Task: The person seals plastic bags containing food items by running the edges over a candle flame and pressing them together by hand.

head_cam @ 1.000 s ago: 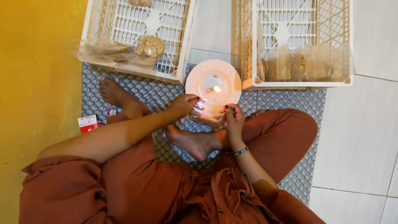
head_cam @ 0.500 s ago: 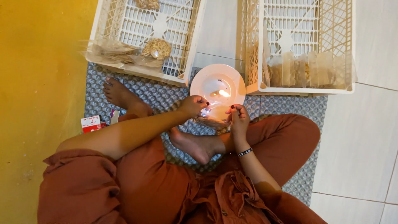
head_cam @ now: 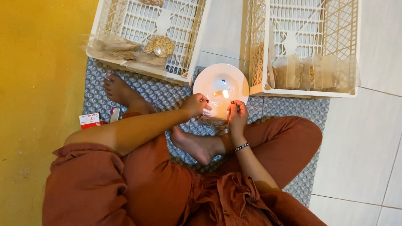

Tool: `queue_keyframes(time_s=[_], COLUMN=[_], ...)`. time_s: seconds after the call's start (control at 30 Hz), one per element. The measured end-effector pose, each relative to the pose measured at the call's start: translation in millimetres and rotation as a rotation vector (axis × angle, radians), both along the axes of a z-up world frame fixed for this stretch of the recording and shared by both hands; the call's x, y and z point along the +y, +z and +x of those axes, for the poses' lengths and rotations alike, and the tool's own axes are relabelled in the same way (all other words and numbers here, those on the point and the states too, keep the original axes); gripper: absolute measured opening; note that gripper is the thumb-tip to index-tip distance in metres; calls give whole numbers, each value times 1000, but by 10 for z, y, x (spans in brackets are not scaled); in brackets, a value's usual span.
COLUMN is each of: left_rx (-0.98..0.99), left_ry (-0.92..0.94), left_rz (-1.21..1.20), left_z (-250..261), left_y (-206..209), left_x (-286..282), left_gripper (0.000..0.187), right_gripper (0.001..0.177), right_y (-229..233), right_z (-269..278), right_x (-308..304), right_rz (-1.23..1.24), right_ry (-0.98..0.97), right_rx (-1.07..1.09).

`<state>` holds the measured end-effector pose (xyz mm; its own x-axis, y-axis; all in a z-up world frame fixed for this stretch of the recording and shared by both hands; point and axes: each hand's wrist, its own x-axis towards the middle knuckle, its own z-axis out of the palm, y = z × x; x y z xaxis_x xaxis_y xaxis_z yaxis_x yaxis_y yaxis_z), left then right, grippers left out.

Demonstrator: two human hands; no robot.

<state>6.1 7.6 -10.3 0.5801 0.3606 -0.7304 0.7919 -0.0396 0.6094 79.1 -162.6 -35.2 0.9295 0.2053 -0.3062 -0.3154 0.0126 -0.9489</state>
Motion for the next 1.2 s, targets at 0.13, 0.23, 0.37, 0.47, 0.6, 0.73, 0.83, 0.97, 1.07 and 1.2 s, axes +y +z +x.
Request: queue_keyframes(time_s=[0.13, 0.23, 0.37, 0.47, 0.6, 0.73, 0.83, 0.97, 1.07, 1.2], left_rx=[47, 64, 69, -113, -137, -10, 109, 188, 178, 180], left_ry=[68, 20, -434, -969, -1096, -806, -505, -502, -504, -508], left_rz=[-128, -108, 140, 456, 493, 270, 29, -42, -39, -77], left_z=[-27, -77, -90, -139, -173, -195, -249, -278, -287, -311], left_y=[-297, -629, -879, -1299, -1170, -918, -873, -622, -581, -442], left_x=[-62, -113, -41, -5, 27, 32, -95, -186, -166, -97], left_gripper=[26, 26, 28, 21, 22, 25, 28, 24, 24, 26], right_gripper=[7, 4, 4, 4, 5, 12, 20, 44, 48, 26], right_y=[-345, -655, -689, -526, -474, 86, 392, 669, 312, 62], right_z=[6, -91, -243, -252, -99, 380, 892, 1346, 1683, 1835], right_x=[-126, -260, -298, -258, -293, -253, -83, 185, 178, 50], right_rz=[-17, -21, 18, 7, -105, -482, -617, -1130, -1344, -1172], right_ry=[19, 42, 51, 64, 172, 312, 123, 218, 365, 413], right_rx=[14, 85, 182, 197, 73, -195, -993, -813, -843, -1018])
